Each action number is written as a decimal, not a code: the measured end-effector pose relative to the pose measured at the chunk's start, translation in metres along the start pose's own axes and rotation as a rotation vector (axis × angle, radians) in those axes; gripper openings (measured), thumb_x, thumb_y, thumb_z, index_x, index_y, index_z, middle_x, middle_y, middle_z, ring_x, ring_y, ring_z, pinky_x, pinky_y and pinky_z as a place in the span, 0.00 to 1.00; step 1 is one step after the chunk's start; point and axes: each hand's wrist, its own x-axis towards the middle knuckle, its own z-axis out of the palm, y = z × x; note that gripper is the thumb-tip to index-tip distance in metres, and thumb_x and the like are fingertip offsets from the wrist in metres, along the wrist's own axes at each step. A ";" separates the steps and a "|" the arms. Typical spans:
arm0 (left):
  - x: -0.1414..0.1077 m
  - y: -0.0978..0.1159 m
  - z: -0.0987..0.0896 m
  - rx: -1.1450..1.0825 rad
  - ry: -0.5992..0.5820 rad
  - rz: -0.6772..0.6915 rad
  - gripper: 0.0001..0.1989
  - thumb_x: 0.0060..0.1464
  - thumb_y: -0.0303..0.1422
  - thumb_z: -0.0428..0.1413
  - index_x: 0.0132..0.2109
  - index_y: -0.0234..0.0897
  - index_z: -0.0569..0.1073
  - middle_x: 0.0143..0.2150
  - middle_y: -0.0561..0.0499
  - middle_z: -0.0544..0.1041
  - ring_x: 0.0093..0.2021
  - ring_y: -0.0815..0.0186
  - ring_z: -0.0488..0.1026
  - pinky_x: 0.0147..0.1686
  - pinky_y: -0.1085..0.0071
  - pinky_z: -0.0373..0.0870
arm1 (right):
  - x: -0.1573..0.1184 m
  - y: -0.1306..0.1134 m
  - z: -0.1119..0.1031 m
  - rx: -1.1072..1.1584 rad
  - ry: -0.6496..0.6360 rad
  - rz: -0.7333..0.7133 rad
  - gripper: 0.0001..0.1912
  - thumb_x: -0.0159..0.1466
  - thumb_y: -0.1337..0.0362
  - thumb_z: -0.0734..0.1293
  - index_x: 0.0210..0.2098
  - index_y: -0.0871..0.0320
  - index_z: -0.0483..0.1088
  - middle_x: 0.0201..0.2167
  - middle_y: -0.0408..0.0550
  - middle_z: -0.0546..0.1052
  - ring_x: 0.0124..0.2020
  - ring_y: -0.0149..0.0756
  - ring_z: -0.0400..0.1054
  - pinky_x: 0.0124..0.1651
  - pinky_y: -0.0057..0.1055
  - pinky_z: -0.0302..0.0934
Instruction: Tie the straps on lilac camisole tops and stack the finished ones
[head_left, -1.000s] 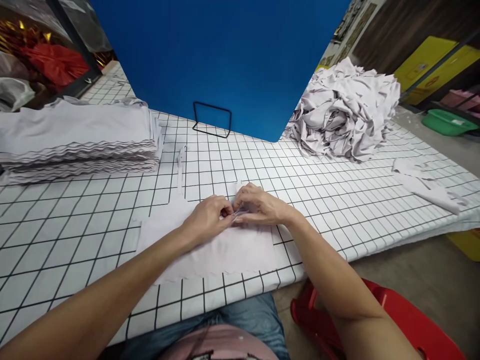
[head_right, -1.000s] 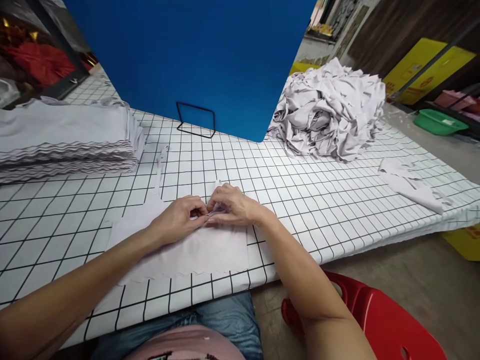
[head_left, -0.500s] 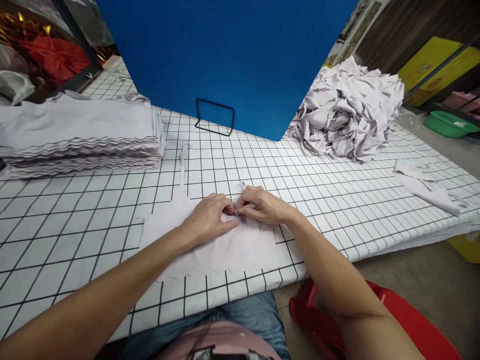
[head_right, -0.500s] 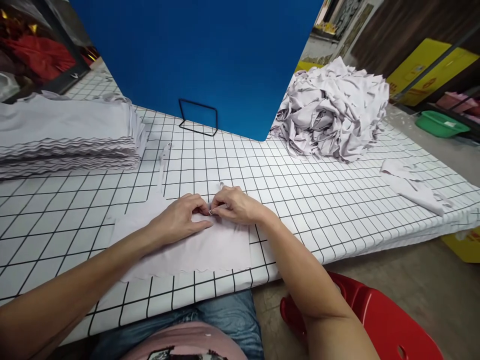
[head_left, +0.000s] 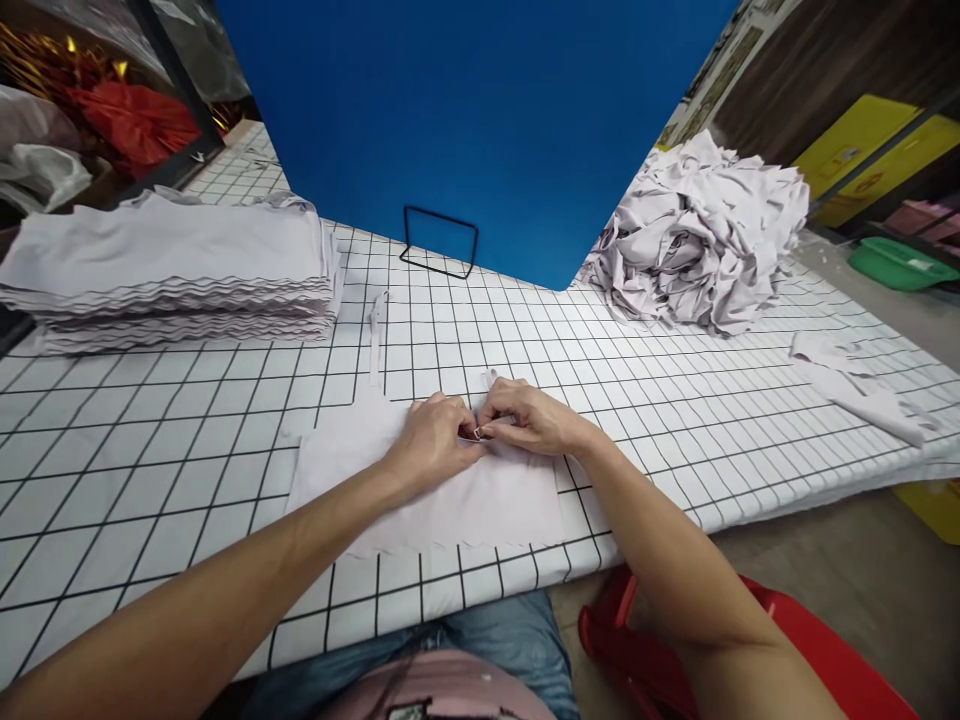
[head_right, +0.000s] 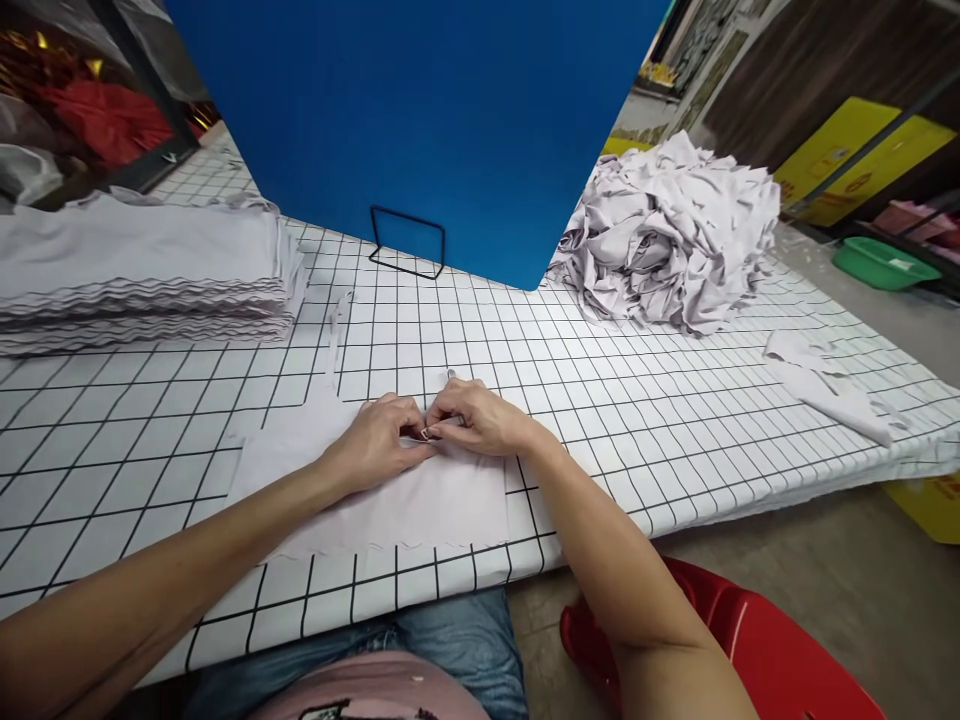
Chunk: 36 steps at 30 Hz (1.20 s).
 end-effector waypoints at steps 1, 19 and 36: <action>0.000 0.000 0.000 0.006 -0.004 -0.004 0.08 0.51 0.37 0.57 0.28 0.38 0.73 0.35 0.49 0.76 0.44 0.56 0.68 0.47 0.57 0.64 | 0.000 0.000 0.000 0.001 0.004 -0.005 0.05 0.67 0.65 0.64 0.36 0.57 0.71 0.32 0.43 0.77 0.39 0.35 0.66 0.50 0.39 0.57; 0.002 0.003 -0.001 -0.015 -0.006 -0.043 0.10 0.51 0.40 0.59 0.28 0.39 0.73 0.34 0.51 0.77 0.45 0.56 0.69 0.50 0.54 0.62 | -0.003 0.000 -0.003 -0.015 -0.050 0.006 0.04 0.66 0.66 0.64 0.37 0.57 0.72 0.32 0.42 0.76 0.40 0.35 0.64 0.51 0.39 0.53; 0.005 0.001 -0.003 -0.010 -0.068 0.006 0.07 0.53 0.37 0.59 0.29 0.40 0.75 0.35 0.51 0.77 0.46 0.56 0.68 0.51 0.54 0.60 | 0.001 -0.024 -0.011 -0.491 -0.193 -0.036 0.13 0.71 0.67 0.58 0.32 0.58 0.71 0.28 0.45 0.73 0.39 0.36 0.59 0.46 0.39 0.45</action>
